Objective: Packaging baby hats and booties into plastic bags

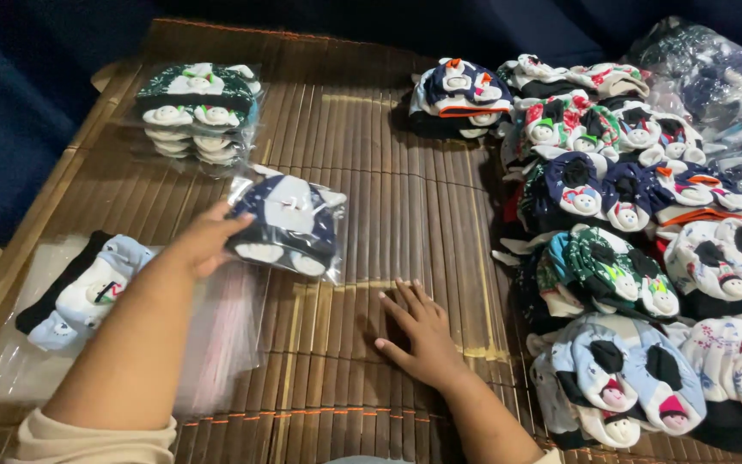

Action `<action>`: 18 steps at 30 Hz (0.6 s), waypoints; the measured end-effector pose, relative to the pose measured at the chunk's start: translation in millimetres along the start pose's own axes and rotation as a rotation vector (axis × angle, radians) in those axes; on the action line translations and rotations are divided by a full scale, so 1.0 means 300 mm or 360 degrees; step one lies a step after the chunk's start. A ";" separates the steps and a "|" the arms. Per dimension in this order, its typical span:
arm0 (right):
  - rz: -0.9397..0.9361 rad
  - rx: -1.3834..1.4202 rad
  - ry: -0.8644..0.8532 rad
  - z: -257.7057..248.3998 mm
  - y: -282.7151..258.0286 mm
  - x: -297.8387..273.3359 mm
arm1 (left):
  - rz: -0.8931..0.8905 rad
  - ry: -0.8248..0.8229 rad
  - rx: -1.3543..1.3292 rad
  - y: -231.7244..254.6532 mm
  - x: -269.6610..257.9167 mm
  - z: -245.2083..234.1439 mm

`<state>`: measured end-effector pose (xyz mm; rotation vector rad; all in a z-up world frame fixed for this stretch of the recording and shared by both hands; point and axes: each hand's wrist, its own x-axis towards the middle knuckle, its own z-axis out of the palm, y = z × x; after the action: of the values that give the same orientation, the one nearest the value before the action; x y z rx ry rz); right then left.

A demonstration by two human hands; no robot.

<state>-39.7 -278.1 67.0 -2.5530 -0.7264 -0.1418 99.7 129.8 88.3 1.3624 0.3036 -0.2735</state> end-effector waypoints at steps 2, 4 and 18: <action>-0.0039 -0.0191 0.0006 0.030 0.017 -0.003 | 0.0006 0.0094 0.0022 0.022 0.071 -0.145; -0.0074 -0.0239 0.0055 0.029 0.006 0.000 | -0.0001 0.0177 0.0067 0.033 0.099 -0.252; -0.0070 -0.0317 0.0039 0.020 -0.018 0.013 | -0.0399 0.1173 0.1753 0.175 0.049 -0.232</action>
<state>-39.3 -269.4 64.9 -2.7188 -0.7953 -0.2721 128.7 207.7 118.3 2.5048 1.0448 -0.1214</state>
